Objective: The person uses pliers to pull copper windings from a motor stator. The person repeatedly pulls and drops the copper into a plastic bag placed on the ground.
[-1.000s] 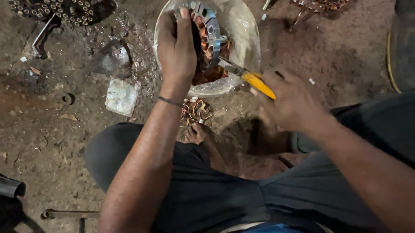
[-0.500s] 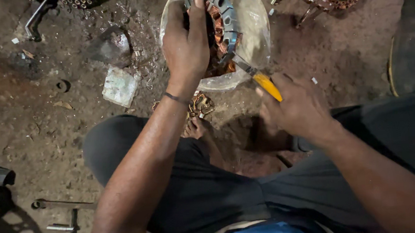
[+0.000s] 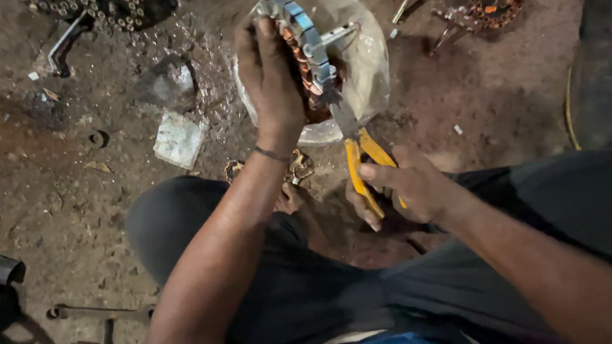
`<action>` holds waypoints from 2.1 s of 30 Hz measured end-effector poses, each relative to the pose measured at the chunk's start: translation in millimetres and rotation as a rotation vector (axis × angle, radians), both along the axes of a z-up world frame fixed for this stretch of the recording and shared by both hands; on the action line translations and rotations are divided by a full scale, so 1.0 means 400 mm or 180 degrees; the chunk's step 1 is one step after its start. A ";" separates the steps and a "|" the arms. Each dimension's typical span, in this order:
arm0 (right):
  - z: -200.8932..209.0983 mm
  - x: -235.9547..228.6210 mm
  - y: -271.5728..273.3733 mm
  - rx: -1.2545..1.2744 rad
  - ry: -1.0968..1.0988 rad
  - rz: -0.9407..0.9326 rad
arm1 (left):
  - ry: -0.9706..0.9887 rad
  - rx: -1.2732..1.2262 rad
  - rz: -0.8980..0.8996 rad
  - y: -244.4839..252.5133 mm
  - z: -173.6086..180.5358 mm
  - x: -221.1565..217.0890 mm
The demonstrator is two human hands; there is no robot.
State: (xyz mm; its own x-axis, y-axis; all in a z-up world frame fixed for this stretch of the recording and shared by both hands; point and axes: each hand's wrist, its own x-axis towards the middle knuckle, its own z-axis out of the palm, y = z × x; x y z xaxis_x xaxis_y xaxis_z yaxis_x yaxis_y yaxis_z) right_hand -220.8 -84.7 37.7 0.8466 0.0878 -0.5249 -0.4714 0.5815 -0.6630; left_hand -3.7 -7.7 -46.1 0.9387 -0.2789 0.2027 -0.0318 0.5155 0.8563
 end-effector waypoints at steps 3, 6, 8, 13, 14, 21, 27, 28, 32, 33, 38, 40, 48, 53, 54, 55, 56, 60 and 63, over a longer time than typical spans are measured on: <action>-0.001 0.029 -0.012 -0.0622 -0.0139 0.0105 | 0.0386 -0.0250 -0.0034 -0.003 -0.016 0.032; -0.013 0.043 -0.040 -0.1343 -0.0362 0.0281 | 0.0389 -0.0003 0.0105 0.005 -0.008 0.050; -0.016 0.031 -0.052 -0.1645 -0.0519 0.0347 | 0.0329 0.0222 0.0130 0.023 0.005 0.046; -0.012 0.025 -0.060 -0.2292 0.0306 0.0402 | -0.0488 0.0647 0.0122 0.036 0.049 0.014; -0.014 0.029 -0.055 -0.2153 0.0580 0.0271 | -0.0740 0.0810 0.0147 0.036 0.057 0.011; -0.026 0.005 -0.049 -0.2015 0.0369 -0.0080 | 0.0186 0.0124 -0.0955 0.057 0.105 0.054; 0.021 -0.005 -0.058 -0.1021 -0.0160 -0.0322 | 0.1229 -0.0569 -0.1652 0.066 0.124 0.036; 0.028 0.001 -0.066 -0.0350 -0.0095 -0.0463 | 0.1302 -0.0659 -0.1667 0.064 0.121 0.036; -0.007 0.024 -0.054 -0.1236 0.0485 -0.0429 | 0.0636 0.0197 -0.1366 0.067 0.098 0.046; -0.024 0.026 -0.050 -0.2045 0.0720 -0.0262 | 0.0469 0.0533 -0.1099 0.061 0.092 0.052; -0.122 0.044 -0.051 -0.5023 0.0589 0.0365 | 0.0114 0.1409 -0.0078 0.036 0.063 0.028; -0.151 0.035 -0.073 -0.6096 -0.0133 0.0146 | -0.0492 0.1910 0.0320 0.036 0.052 0.014; -0.158 0.044 -0.079 -0.6905 -0.0436 0.0323 | -0.1552 0.2720 0.0377 0.078 0.151 0.018; -0.110 0.077 -0.105 -0.6352 0.0226 0.0588 | -0.1848 0.2357 0.0565 0.109 0.209 -0.007; -0.097 0.077 -0.103 -0.5930 0.0152 0.0379 | -0.1969 0.1982 0.0668 0.118 0.211 0.000; -0.084 0.078 -0.102 -0.5506 0.0055 0.0192 | -0.2093 0.1605 0.0781 0.127 0.210 0.010; -0.076 0.084 -0.101 -0.5077 -0.0035 0.0017 | -0.2025 0.1592 0.0825 0.133 0.205 0.021; -0.080 0.105 -0.089 -0.3497 0.0649 -0.0029 | -0.1788 0.2030 0.0990 0.142 0.177 0.046; -0.084 0.121 -0.092 -0.2299 0.0970 -0.0206 | -0.1588 0.2482 0.0945 0.130 0.162 0.047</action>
